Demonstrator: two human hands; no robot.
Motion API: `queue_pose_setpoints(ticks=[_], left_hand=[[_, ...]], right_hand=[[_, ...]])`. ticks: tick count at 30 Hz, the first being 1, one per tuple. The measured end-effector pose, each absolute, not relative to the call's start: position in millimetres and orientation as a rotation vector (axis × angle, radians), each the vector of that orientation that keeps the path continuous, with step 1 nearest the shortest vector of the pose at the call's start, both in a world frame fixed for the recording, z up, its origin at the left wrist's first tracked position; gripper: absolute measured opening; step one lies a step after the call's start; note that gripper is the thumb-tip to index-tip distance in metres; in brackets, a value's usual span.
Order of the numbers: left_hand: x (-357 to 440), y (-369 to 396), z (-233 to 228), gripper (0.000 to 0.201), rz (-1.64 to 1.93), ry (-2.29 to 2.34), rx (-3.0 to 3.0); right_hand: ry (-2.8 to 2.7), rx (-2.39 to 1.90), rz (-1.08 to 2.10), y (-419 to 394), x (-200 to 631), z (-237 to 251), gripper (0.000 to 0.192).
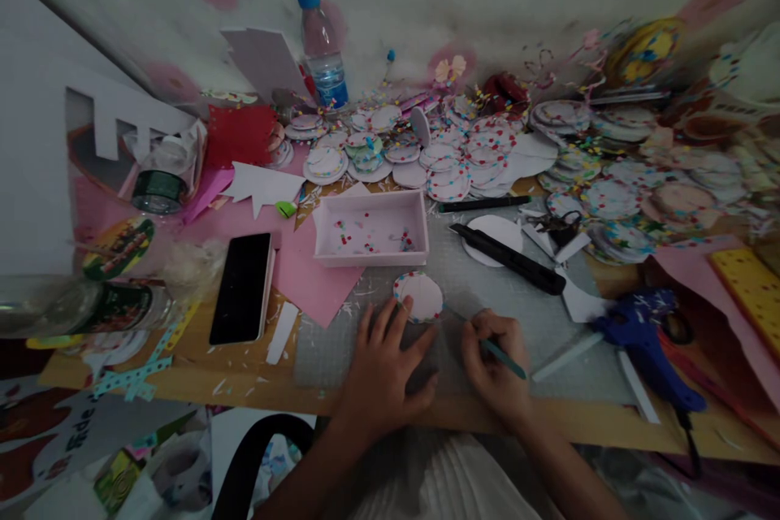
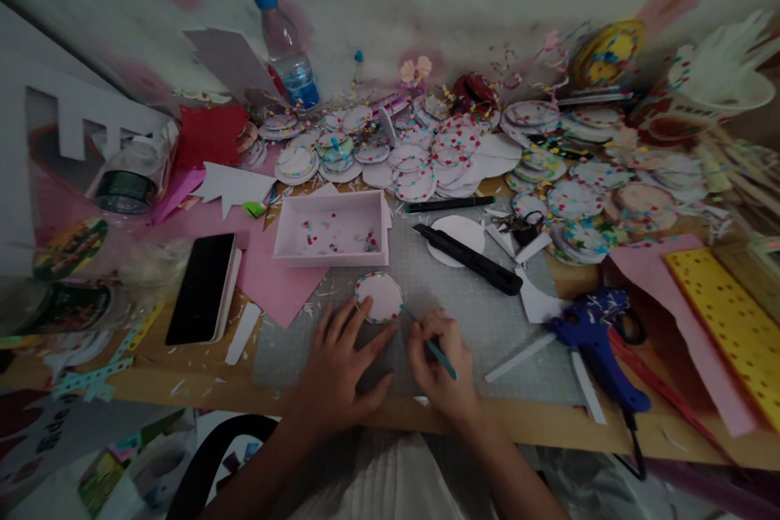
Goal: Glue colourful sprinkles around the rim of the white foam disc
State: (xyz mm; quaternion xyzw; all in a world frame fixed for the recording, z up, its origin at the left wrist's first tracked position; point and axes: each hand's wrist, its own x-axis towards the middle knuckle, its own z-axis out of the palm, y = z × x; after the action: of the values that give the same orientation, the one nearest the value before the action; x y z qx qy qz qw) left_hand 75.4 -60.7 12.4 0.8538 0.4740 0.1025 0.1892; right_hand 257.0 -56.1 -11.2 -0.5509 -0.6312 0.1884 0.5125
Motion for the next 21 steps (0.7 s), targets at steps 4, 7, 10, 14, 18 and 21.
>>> queue_pose_setpoints(ticks=[4, 7, 10, 14, 18, 21], left_hand=[[75.4, -60.8, 11.8, 0.056, 0.286, 1.336, 2.404], [75.2, -61.4, 11.1, 0.059, 0.286, 1.336, 2.415], [75.1, -61.8, 11.0, 0.062, 0.284, 1.335, 2.423], [75.6, -61.6, 11.2, 0.066, 0.271, 1.337, 2.428], [76.2, -61.3, 10.7, 0.070, 0.263, 1.351, 2.427], [76.3, -61.5, 9.6, 0.072, 0.243, 1.356, 2.434]], right_hand=[[-1.502, -1.323, 0.456, -57.1, 257.2, -13.7, 0.020], [-1.495, -1.322, 0.457, -57.5, 257.1, -13.1, 0.020], [-1.492, -1.326, 0.460, -57.3, 256.9, -11.7, 0.019], [-1.496, -1.320, 0.457, -57.3, 257.7, -12.8, 0.020], [-1.493, -1.329, 0.453, -57.8, 258.1, -14.4, 0.020], [-1.495, -1.333, 0.445, -57.5, 257.4, -13.6, 0.021]])
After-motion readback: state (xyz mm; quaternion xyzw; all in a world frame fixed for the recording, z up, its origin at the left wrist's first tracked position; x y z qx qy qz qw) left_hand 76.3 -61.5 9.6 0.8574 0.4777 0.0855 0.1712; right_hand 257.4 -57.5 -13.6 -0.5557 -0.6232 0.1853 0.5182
